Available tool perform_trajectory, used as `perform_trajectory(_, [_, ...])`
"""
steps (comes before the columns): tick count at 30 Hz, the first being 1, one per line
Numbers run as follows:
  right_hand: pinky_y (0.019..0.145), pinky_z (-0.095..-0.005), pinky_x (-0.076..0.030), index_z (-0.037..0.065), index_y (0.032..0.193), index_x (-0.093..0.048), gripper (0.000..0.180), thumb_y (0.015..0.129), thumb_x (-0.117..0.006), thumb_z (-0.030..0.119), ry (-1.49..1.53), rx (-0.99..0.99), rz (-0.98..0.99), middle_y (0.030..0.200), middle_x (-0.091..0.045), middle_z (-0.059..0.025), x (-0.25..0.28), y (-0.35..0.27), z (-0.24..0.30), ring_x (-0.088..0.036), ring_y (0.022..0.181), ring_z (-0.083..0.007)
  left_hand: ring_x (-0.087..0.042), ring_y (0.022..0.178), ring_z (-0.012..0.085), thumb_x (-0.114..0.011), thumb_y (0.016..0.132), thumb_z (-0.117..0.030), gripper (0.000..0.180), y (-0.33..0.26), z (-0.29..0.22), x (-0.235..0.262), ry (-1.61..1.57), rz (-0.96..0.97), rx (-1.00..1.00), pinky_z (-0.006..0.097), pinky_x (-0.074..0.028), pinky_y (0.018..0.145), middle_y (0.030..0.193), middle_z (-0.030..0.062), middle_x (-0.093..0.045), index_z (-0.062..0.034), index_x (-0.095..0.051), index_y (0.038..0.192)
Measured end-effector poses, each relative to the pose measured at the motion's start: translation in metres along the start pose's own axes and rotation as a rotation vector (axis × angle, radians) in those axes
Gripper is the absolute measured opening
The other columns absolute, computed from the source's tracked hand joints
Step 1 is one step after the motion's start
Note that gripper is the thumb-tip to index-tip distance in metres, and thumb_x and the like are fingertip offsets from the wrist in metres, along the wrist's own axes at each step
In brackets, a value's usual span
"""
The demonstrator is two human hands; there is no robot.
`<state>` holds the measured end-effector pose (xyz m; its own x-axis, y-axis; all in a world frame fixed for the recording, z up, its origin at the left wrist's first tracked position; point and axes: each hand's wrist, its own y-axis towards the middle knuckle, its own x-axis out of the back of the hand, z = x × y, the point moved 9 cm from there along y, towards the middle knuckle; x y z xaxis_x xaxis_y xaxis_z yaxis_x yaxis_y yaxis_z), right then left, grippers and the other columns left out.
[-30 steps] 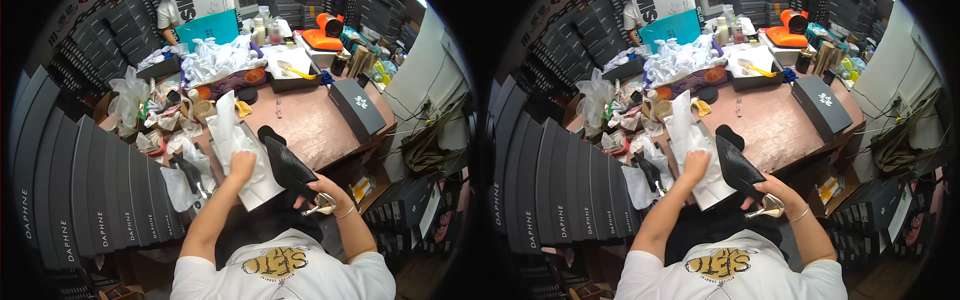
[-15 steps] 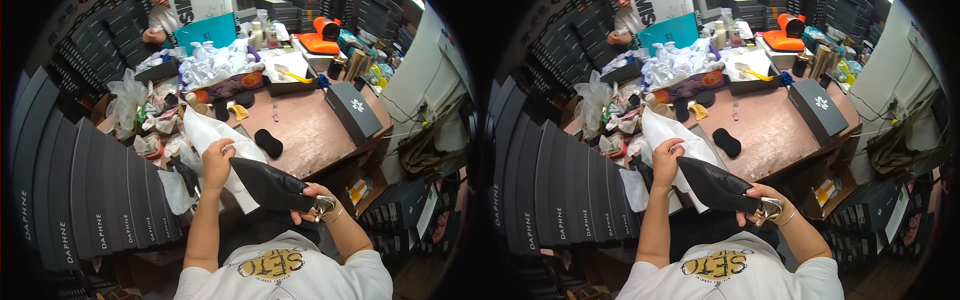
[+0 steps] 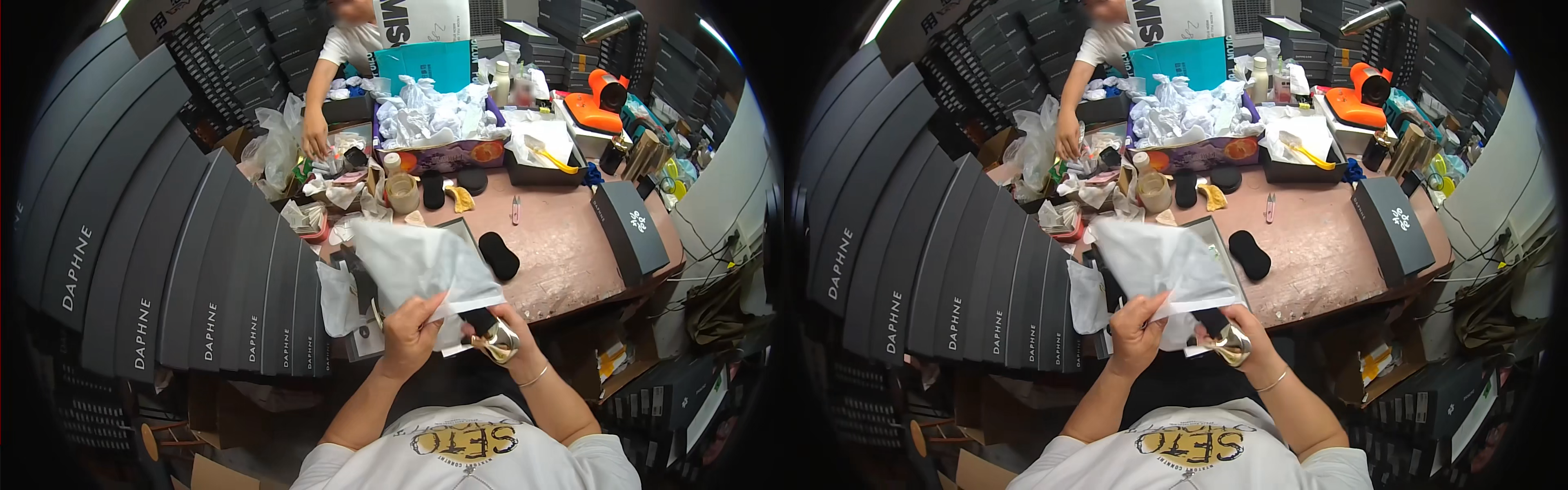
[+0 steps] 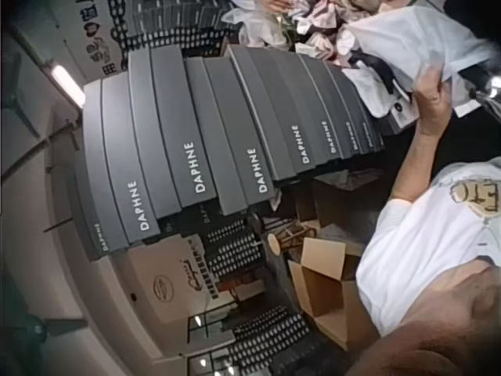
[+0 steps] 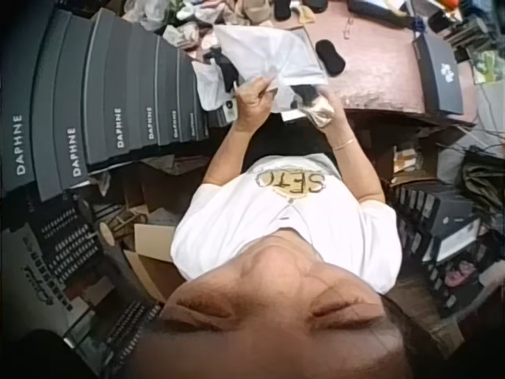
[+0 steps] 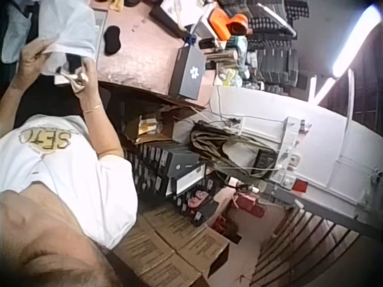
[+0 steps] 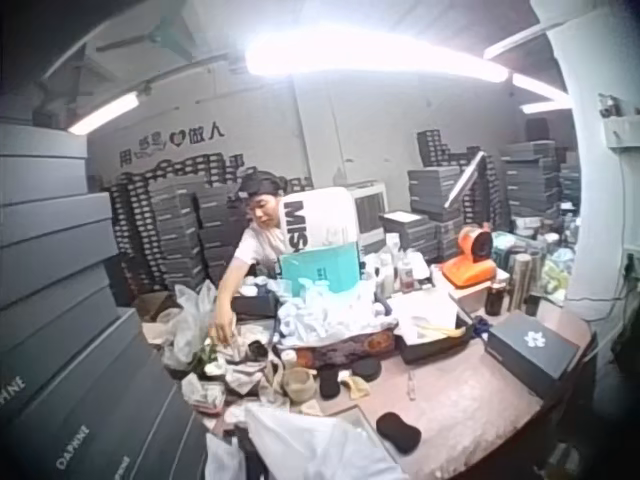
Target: Inspecting and packaging shoes into branded boxes with tissue paper.
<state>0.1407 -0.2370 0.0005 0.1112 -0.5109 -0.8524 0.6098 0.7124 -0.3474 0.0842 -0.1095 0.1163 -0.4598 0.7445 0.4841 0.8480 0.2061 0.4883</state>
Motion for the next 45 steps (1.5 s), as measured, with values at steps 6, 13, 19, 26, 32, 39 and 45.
perform_trajectory(6, [0.087, -0.0336, -0.051, 0.003, 0.129, -0.043, 0.054, 0.087, -0.064, 0.032, -0.884, 0.735, -0.138, 0.118, -0.057, -0.011, 0.049, 0.024, 0.021, -0.058, 0.106, -0.0226, -0.054, 0.055, 0.0225, -0.063, 0.067, 0.007, 0.048, -0.019, -0.037, -0.041, -0.082, 0.05, -0.341, 0.032, -0.044, 0.051, 0.068, 0.0078, -0.053, -0.0037, -0.066, 0.114])
perform_trajectory(13, [0.093, -0.0415, -0.045, 0.002, 0.127, -0.048, 0.055, 0.081, -0.063, 0.03, -1.925, 0.933, -0.295, 0.12, -0.055, -0.0195, 0.062, 0.002, 0.05, -0.055, 0.108, -0.0349, -0.053, 0.052, 0.0173, -0.066, 0.065, -0.001, 0.046, -0.069, -0.081, -0.105, -0.257, 0.274, -0.545, 0.03, -0.044, 0.045, 0.07, 0.0048, -0.055, -0.0005, -0.065, 0.111])
perform_trajectory(19, [0.091, -0.0478, -0.044, 0.0, 0.119, -0.053, 0.043, 0.084, -0.058, 0.024, -2.165, 1.051, -0.446, 0.119, -0.056, -0.0216, 0.094, -0.004, 0.153, -0.054, 0.107, -0.0398, -0.053, 0.114, 0.036, -0.071, 0.079, -0.012, 0.054, -0.056, 0.0, -0.08, -0.06, 0.33, -0.227, 0.041, -0.044, 0.098, 0.122, 0.0195, -0.055, 0.002, -0.05, 0.127])
perform_trajectory(26, [0.088, -0.0517, -0.045, -0.003, 0.112, -0.058, 0.032, 0.085, -0.055, 0.014, -2.499, 0.664, -0.184, 0.115, -0.059, -0.0228, 0.099, 0.035, 0.15, -0.055, 0.105, -0.0422, -0.058, 0.099, 0.0412, -0.071, 0.076, -0.015, 0.053, -0.097, 0.281, 0.026, 0.245, -0.139, 0.736, 0.046, -0.045, 0.087, 0.103, 0.0234, -0.061, 0.0042, -0.05, 0.121])
perform_trajectory(32, [0.096, -0.0383, -0.047, 0.0, 0.133, -0.047, 0.05, 0.088, -0.063, 0.017, -1.365, 0.283, 0.218, 0.12, -0.059, -0.0189, -0.032, 0.027, 0.044, -0.056, 0.115, -0.028, -0.058, 0.074, 0.0052, -0.062, 0.083, 0.0, 0.021, -0.095, 0.246, 0.044, -0.383, -0.308, 0.729, 0.021, -0.047, 0.064, 0.089, 0.0011, -0.063, 0.0006, -0.058, 0.103])
perform_trajectory(39, [0.104, -0.0393, -0.04, 0.001, 0.137, -0.04, 0.052, 0.097, -0.051, 0.032, -0.115, -0.03, 0.273, 0.13, -0.052, -0.0136, 0.022, 0.049, -0.055, -0.051, 0.121, -0.0221, -0.061, 0.086, 0.0126, -0.074, 0.081, -0.014, 0.033, -0.075, 0.112, -0.043, -0.597, 0.473, 0.652, 0.028, -0.048, 0.081, 0.09, 0.0044, -0.067, -0.001, -0.063, 0.109])
perform_trajectory(45, [0.084, -0.0238, -0.046, 0.004, 0.128, -0.048, 0.042, 0.09, -0.061, 0.018, -0.351, -0.22, 0.15, 0.097, -0.056, -0.0004, 0.066, -0.011, -0.056, -0.053, 0.086, -0.0068, -0.063, 0.075, 0.0337, -0.067, 0.08, -0.013, 0.056, 0.009, 0.242, -0.003, 0.446, 0.347, 0.425, 0.042, -0.051, 0.07, 0.084, 0.015, -0.065, -0.0098, -0.045, 0.132])
